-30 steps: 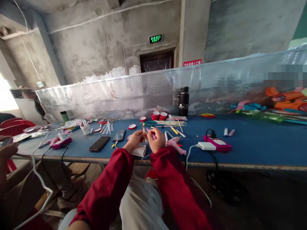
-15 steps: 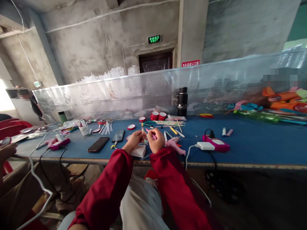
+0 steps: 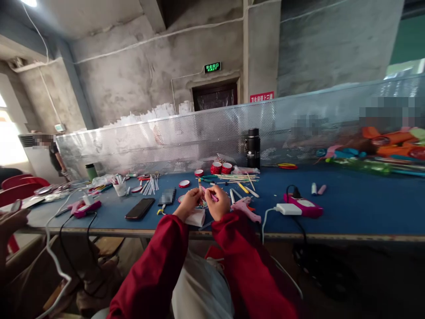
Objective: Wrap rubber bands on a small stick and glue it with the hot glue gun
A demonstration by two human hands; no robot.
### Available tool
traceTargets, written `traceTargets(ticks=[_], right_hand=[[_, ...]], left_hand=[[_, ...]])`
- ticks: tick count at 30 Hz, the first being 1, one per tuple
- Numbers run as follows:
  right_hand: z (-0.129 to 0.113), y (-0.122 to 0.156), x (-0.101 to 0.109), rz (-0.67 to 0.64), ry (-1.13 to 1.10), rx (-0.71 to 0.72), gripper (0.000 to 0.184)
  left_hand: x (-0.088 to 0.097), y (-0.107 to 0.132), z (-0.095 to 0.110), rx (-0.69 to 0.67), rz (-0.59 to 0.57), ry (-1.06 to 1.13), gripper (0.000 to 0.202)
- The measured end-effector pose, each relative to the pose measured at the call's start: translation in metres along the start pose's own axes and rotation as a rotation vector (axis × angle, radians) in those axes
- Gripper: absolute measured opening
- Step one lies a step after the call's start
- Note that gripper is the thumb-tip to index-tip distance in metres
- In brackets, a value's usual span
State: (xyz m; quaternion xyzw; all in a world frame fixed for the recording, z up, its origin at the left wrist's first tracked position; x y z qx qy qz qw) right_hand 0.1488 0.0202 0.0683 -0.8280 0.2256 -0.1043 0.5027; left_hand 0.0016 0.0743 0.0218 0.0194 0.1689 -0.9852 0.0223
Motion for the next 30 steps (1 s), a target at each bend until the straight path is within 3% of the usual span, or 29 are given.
traceTargets(ticks=[15, 30], right_hand=[[-0.0013, -0.0003, 0.0007, -0.004, -0.003, 0.001, 0.022], [0.0006, -0.0003, 0.0009, 0.023, 0.002, -0.003, 0.02]], left_hand=[[-0.0028, -0.002, -0.0006, -0.059, -0.031, -0.043, 0.043], [-0.0017, -0.0027, -0.0023, -0.031, -0.028, -0.006, 0.046]])
Point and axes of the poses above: each hand's wrist, its own y-axis away from the middle knuckle, its own x-axis out of the back of the hand, z = x × y, the point moved 9 cm from there along -y, towards the middle knuckle, and after that the axes turned 7 degrees about z, right-handed, at the moved point
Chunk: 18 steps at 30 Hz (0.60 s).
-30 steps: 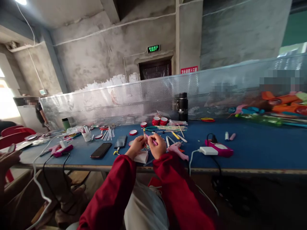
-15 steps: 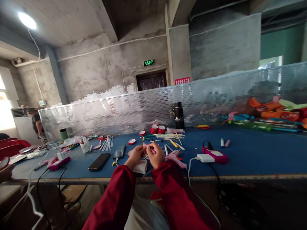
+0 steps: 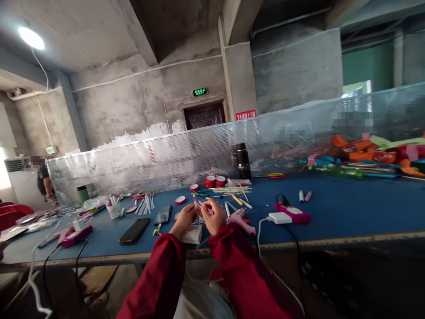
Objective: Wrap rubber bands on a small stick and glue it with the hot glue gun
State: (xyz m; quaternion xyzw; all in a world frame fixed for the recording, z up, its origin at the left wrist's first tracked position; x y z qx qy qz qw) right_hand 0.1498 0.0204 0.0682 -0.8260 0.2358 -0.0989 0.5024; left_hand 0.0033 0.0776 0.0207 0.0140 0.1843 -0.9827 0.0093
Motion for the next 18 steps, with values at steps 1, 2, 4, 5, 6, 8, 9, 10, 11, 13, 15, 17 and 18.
traceTargets(ticks=[1, 2, 4, 5, 6, 8, 9, 10, 11, 13, 15, 17, 18], right_hand=[[-0.0007, 0.0002, -0.0013, -0.013, -0.008, 0.001, 0.02], [-0.0016, 0.0005, -0.0026, -0.026, -0.014, 0.004, 0.021], [-0.0025, 0.0011, -0.0048, -0.045, -0.01, 0.006, 0.022], [-0.002, 0.0012, -0.0049, -0.045, -0.003, -0.001, 0.022], [-0.0011, 0.0011, -0.0044, -0.038, 0.005, -0.011, 0.022], [0.001, 0.0008, -0.0014, -0.007, 0.012, -0.037, 0.022], [0.0012, 0.0007, 0.0, 0.007, 0.01, -0.044, 0.021], [0.0006, 0.0005, 0.001, 0.016, 0.009, -0.045, 0.021], [-0.001, 0.0004, 0.0012, 0.016, 0.008, -0.038, 0.021], [-0.0052, 0.0003, -0.0002, -0.005, 0.01, -0.013, 0.022], [-0.0078, 0.0003, -0.0016, -0.027, 0.015, -0.001, 0.024], [-0.0067, -0.0001, -0.0007, -0.024, 0.021, -0.017, 0.024], [-0.0053, -0.0003, 0.0005, -0.014, 0.026, -0.03, 0.024]], left_hand=[[0.0001, 0.0, 0.0006, -0.006, -0.003, -0.001, 0.046], [0.0001, -0.0001, 0.001, -0.012, -0.009, -0.006, 0.047], [-0.0001, -0.0003, 0.0012, -0.015, -0.019, -0.018, 0.047], [0.0, -0.0004, 0.0007, -0.009, -0.021, -0.024, 0.046], [0.0003, -0.0005, -0.0001, 0.001, -0.019, -0.027, 0.045], [0.0012, -0.0004, -0.001, 0.016, -0.012, -0.022, 0.043], [0.0017, -0.0003, -0.001, 0.018, -0.007, -0.014, 0.043], [0.0018, -0.0001, -0.0008, 0.017, -0.005, -0.006, 0.043], [0.0016, 0.0, -0.0006, 0.016, -0.005, 0.0, 0.043], [0.0005, 0.0005, -0.0004, 0.016, -0.011, 0.007, 0.044], [-0.0004, 0.0014, -0.0003, 0.026, -0.016, 0.006, 0.045], [0.0, 0.0024, 0.0, 0.039, -0.009, 0.0, 0.045], [0.0007, 0.0029, 0.0003, 0.044, -0.002, -0.004, 0.044]])
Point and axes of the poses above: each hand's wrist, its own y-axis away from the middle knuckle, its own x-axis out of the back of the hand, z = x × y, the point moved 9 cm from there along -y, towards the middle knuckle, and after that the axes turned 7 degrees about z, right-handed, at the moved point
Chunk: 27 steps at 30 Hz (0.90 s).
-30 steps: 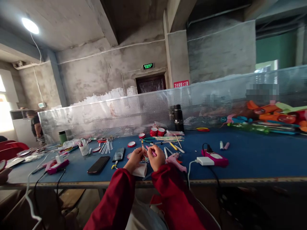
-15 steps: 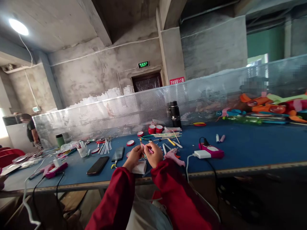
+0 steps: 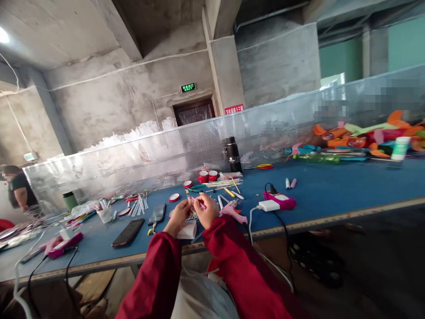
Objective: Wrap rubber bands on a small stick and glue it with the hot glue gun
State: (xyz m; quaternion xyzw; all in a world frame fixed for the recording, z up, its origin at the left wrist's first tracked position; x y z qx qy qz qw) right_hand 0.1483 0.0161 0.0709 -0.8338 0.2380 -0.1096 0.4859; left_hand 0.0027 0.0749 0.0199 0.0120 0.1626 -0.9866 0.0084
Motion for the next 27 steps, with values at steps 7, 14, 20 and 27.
traceTargets(ticks=[7, 14, 20, 27], right_hand=[[0.0002, 0.0012, -0.004, -0.034, -0.004, 0.024, 0.023], [0.004, 0.0019, -0.0015, 0.011, -0.008, 0.001, 0.019], [0.001, 0.002, -0.0036, -0.032, -0.014, 0.001, 0.021], [-0.0006, 0.0012, -0.0041, -0.041, -0.044, 0.002, 0.024]], left_hand=[[0.0005, 0.0013, 0.0025, -0.013, 0.002, 0.024, 0.041], [0.0016, 0.0039, 0.0059, 0.001, 0.024, 0.008, 0.037], [0.0013, 0.0036, 0.0068, -0.01, 0.015, 0.017, 0.037], [0.0014, 0.0027, 0.0059, -0.029, 0.007, 0.029, 0.037]])
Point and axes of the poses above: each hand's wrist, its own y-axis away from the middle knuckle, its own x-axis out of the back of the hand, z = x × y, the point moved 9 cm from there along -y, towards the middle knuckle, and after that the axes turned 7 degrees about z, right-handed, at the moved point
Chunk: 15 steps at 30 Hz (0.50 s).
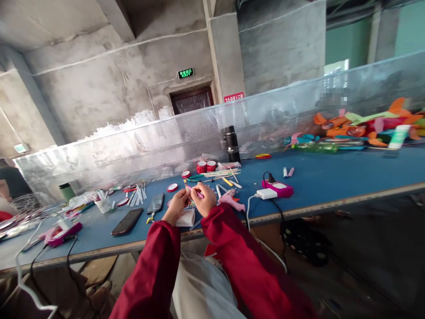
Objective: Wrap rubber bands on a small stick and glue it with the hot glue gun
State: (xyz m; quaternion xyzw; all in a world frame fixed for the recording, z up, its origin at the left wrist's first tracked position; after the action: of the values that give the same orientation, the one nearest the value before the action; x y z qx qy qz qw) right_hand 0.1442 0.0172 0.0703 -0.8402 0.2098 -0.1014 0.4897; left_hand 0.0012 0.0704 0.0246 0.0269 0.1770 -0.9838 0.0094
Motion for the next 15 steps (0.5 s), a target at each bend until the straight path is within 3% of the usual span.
traceTargets(ticks=[10, 15], right_hand=[[-0.0001, -0.0008, 0.0034, 0.035, 0.053, 0.028, 0.02], [-0.0066, 0.0003, -0.0022, -0.018, 0.018, 0.083, 0.022]], left_hand=[[0.0006, -0.0004, 0.0008, 0.017, 0.013, -0.006, 0.035], [0.0017, -0.0018, -0.0005, -0.007, 0.008, -0.003, 0.041]])
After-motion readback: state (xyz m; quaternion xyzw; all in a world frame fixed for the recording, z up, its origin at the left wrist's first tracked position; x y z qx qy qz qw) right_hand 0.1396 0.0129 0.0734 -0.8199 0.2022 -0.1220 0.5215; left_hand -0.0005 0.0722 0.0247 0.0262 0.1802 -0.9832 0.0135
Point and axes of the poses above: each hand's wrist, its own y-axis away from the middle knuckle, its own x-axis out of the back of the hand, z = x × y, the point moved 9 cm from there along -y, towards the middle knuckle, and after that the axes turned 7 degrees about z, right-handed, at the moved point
